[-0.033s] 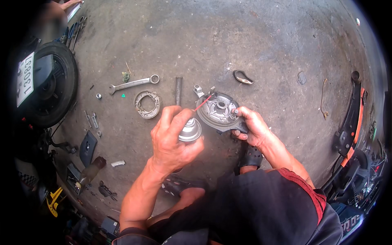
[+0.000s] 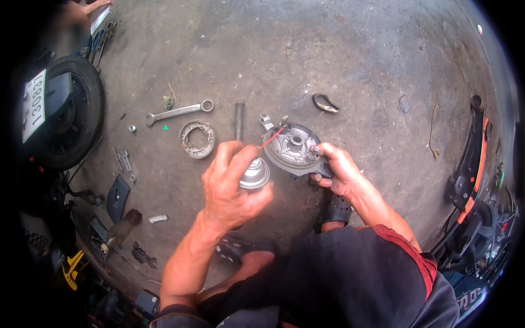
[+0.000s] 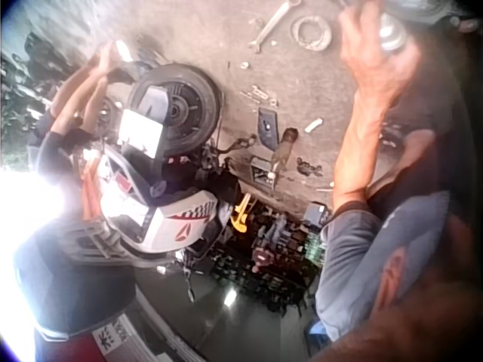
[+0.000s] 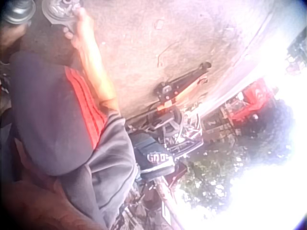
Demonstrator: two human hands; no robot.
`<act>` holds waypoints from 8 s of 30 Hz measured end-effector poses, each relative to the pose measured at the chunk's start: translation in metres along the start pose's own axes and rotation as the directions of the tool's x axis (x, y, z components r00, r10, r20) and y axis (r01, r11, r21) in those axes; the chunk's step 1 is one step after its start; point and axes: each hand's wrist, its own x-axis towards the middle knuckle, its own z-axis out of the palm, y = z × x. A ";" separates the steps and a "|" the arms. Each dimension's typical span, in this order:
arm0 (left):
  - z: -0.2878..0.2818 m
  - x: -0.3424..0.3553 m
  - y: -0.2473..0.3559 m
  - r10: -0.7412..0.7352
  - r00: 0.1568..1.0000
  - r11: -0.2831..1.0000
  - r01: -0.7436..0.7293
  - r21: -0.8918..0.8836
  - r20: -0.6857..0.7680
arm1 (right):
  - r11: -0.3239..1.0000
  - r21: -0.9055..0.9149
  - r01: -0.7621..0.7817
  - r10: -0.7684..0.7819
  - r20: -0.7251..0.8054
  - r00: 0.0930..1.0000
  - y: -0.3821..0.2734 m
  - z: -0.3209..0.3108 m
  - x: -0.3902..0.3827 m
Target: The person cleans and adjusts a brake shoe assembly by spraying it with cleaner and tapping parts with a metal rod.
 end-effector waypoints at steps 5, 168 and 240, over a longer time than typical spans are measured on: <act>-0.001 -0.001 -0.002 0.001 1.000 1.000 -0.001 0.021 -0.005 | 1.000 -0.013 0.000 -0.001 -0.026 1.000 -0.001 0.001 0.000; -0.011 0.023 0.018 -0.369 0.920 0.927 0.355 0.120 0.130 | 0.136 -0.696 0.705 -0.915 0.186 0.359 -0.089 -0.030 -0.006; -0.064 0.040 0.021 -0.383 0.823 0.924 0.329 -0.197 -0.420 | 0.228 -0.545 0.807 -0.940 0.092 0.328 -0.091 -0.035 -0.004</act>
